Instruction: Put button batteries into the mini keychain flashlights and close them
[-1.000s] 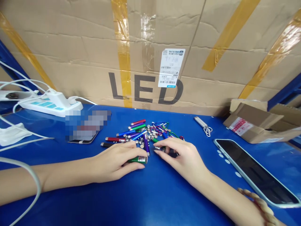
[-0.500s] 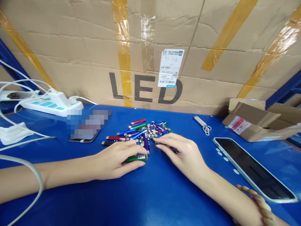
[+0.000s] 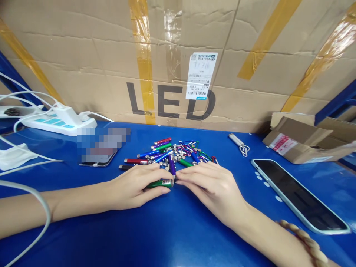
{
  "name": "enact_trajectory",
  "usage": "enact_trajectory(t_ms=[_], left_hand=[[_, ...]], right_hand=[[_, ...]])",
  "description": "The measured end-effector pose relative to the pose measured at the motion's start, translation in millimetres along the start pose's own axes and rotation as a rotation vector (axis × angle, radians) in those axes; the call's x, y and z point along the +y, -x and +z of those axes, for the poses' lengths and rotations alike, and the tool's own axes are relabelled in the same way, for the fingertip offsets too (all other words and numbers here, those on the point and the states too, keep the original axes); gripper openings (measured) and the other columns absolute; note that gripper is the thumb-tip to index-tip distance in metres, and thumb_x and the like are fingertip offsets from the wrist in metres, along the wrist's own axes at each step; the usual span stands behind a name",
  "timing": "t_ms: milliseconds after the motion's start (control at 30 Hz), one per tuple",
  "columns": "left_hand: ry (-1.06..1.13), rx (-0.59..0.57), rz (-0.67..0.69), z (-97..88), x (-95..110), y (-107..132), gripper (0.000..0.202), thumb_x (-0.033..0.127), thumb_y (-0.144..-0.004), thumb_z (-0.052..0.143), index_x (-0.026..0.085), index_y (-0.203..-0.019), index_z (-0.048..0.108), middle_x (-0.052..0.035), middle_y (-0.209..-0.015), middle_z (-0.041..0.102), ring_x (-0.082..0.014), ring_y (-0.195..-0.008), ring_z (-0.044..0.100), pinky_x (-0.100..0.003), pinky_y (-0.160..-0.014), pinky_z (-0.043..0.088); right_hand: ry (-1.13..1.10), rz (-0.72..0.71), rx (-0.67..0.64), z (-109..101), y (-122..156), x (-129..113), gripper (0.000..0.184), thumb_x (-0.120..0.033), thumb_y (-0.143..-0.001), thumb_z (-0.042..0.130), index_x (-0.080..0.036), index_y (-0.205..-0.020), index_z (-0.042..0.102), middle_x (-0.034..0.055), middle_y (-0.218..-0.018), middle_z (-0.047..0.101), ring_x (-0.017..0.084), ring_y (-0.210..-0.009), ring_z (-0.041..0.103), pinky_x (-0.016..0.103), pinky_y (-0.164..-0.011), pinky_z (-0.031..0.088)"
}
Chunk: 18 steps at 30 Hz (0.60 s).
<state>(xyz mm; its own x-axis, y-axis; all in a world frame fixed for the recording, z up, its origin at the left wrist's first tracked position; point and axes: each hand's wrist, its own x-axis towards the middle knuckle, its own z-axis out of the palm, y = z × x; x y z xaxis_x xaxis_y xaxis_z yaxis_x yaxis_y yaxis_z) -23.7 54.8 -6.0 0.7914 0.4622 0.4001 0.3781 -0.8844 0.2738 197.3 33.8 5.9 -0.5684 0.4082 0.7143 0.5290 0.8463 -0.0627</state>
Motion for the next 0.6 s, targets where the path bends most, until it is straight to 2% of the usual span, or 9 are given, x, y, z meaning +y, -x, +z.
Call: enact_trajectory(t_ms=[167,400,600], left_hand=[[-0.003,-0.016,-0.02,-0.5,1.1,-0.5,0.034,0.036,-0.097,0.029,0.017,-0.104,0.056,-0.005,-0.082,0.061,-0.0151,-0.074,0.059,-0.023,-0.066,0.046],[-0.045,-0.042,0.01,-1.5,3.3,-2.3,0.034,0.037,-0.096,0.032,0.016,-0.098,0.059,-0.0016,-0.066,0.054,-0.0138,-0.059,0.055,-0.021,-0.057,0.042],[-0.007,-0.005,-0.047,0.6,2.4,-1.3,0.028,0.035,-0.094,0.038,0.017,-0.096,0.059,-0.0013,-0.071,0.062,-0.0128,-0.061,0.059,-0.02,-0.058,0.043]], right_hand=[[-0.062,0.049,0.005,1.3,0.7,3.2,0.009,-0.011,-0.08,0.064,-0.019,-0.084,0.065,0.0023,-0.081,0.073,0.015,-0.074,0.068,0.026,-0.069,0.054],[-0.089,0.063,-0.032,1.6,0.3,4.6,0.014,-0.007,-0.081,0.06,-0.018,-0.086,0.066,0.003,-0.084,0.071,0.013,-0.078,0.066,0.023,-0.072,0.054],[-0.067,0.071,-0.003,0.9,-1.8,0.2,0.013,-0.009,-0.081,0.06,-0.018,-0.088,0.066,0.0031,-0.082,0.07,0.013,-0.077,0.066,0.023,-0.072,0.055]])
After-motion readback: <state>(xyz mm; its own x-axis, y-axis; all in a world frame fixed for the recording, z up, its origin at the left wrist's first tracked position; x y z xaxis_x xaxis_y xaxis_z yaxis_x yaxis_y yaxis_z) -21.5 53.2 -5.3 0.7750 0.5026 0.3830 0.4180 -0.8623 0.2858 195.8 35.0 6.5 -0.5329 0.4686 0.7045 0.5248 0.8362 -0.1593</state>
